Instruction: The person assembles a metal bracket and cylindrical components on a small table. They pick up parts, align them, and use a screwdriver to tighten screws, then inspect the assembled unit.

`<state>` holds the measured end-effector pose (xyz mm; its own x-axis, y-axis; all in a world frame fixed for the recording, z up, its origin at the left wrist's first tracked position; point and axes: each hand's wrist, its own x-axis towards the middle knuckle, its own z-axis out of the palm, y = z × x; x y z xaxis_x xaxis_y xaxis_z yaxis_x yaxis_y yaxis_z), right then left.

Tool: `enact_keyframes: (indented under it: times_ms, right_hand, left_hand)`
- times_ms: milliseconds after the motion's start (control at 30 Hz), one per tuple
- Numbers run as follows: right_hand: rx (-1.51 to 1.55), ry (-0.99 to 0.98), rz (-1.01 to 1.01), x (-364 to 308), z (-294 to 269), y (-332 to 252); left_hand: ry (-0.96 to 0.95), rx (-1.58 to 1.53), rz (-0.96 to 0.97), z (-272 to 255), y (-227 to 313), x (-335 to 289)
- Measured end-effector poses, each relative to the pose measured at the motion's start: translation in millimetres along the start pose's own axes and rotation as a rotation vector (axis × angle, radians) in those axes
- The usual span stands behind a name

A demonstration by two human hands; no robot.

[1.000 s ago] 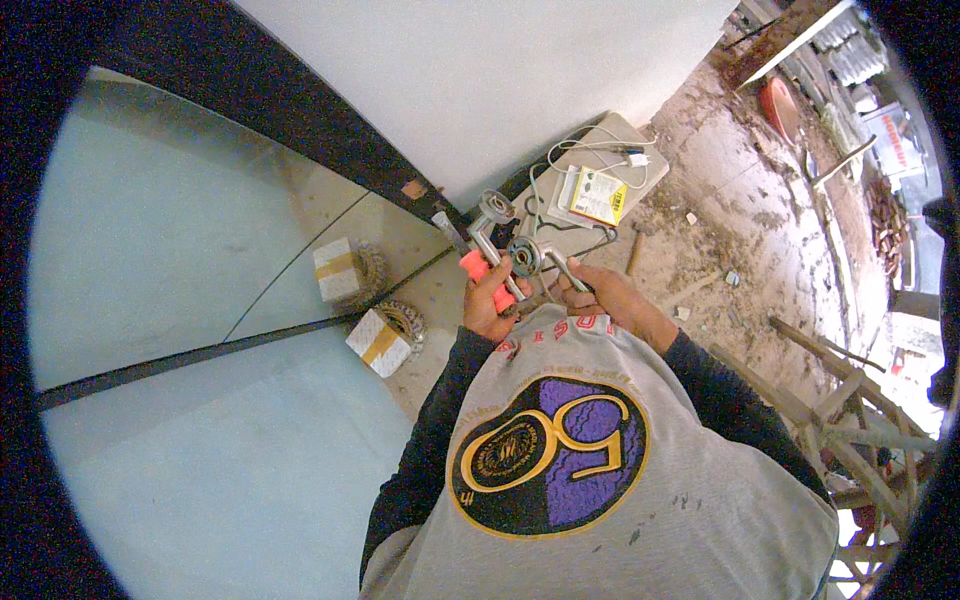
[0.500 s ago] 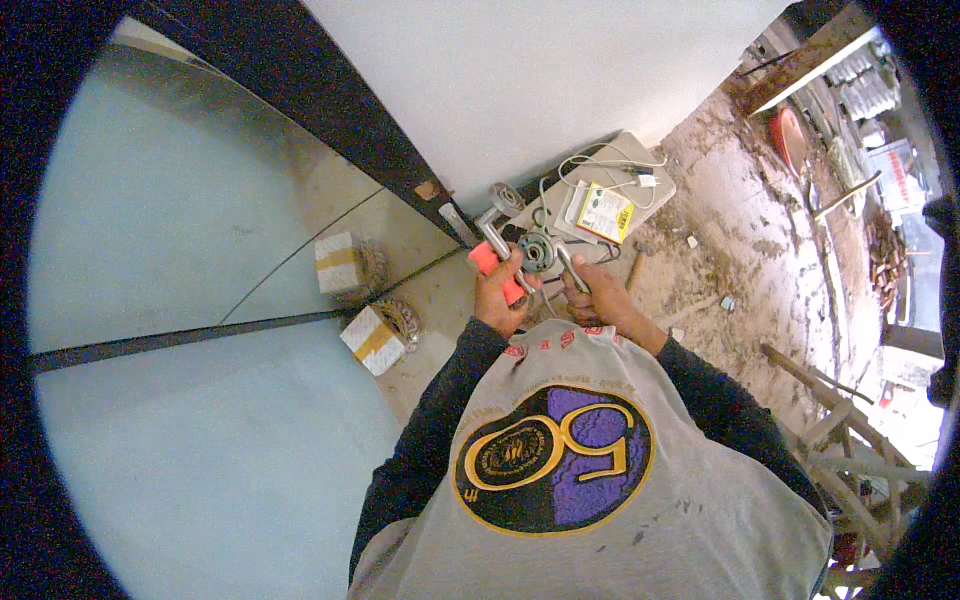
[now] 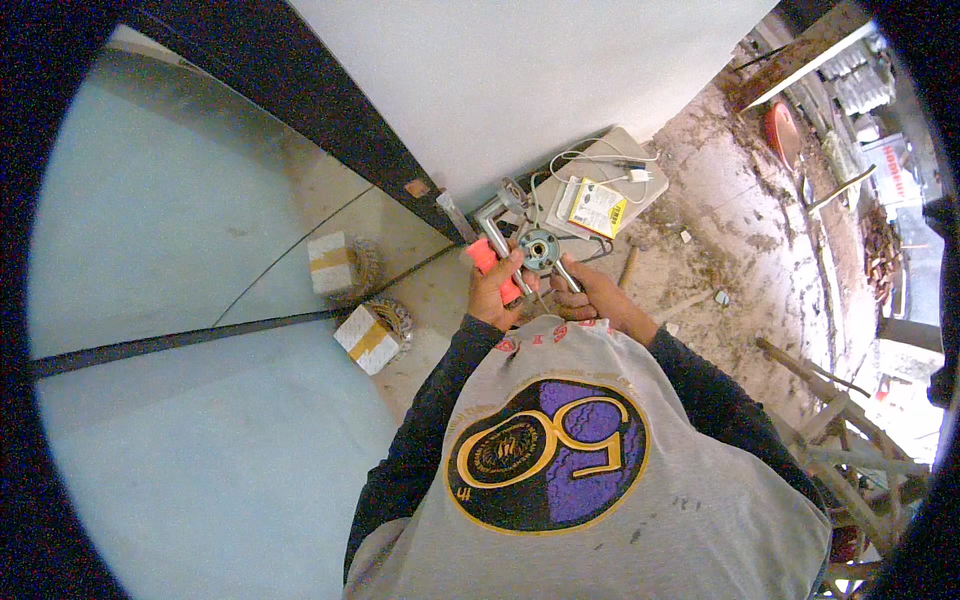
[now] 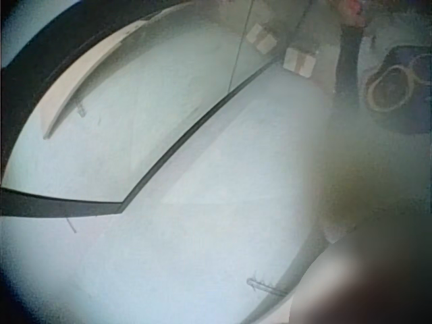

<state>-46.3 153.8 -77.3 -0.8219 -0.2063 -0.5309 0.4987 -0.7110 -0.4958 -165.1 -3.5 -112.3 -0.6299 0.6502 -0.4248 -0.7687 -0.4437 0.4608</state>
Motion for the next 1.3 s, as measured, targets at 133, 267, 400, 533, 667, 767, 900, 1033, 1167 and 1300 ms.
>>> enact_keyframes:
  times_ms: [133, 267, 400, 533, 667, 767, 900, 1033, 1167, 1300]
  right_hand:
    - [-0.032, -0.035, -0.004, 3, -6, 4]
    - [0.003, -0.014, -0.023, 7, -7, 11]
    - [-0.013, 0.038, -0.037, 11, -9, 15]
    - [-0.017, 0.1, 0.011, 9, -6, 12]
    - [-0.011, 0.111, 0.021, 4, 1, 5]
    - [0.024, 0.003, 0.044, -3, 1, 0]
    - [0.071, 0.066, 0.118, -6, -5, -2]
    - [0.305, -0.089, 0.246, -6, -17, -8]
    - [0.191, -0.047, 0.208, -8, -17, -11]
    - [0.176, -0.017, 0.171, -12, -1, -12]
  left_hand:
    - [-0.024, 0.052, 0.056, 10, 3, -3]
    - [0.017, 0.13, 0.108, 19, 5, -7]
    - [0.029, 0.173, 0.112, 22, 5, -7]
    - [0.045, 0.184, 0.143, 18, 4, -5]
    - [0.111, 0.246, 0.127, 14, 6, -8]
    - [0.135, 0.281, 0.169, 14, 6, -14]
    - [0.104, 0.301, 0.2, 17, 7, -16]
    - [0.075, 0.351, 0.208, 21, 9, -18]
    - [0.057, 0.344, 0.232, 23, 9, -20]
    - [0.062, 0.3, 0.233, 20, 7, -19]
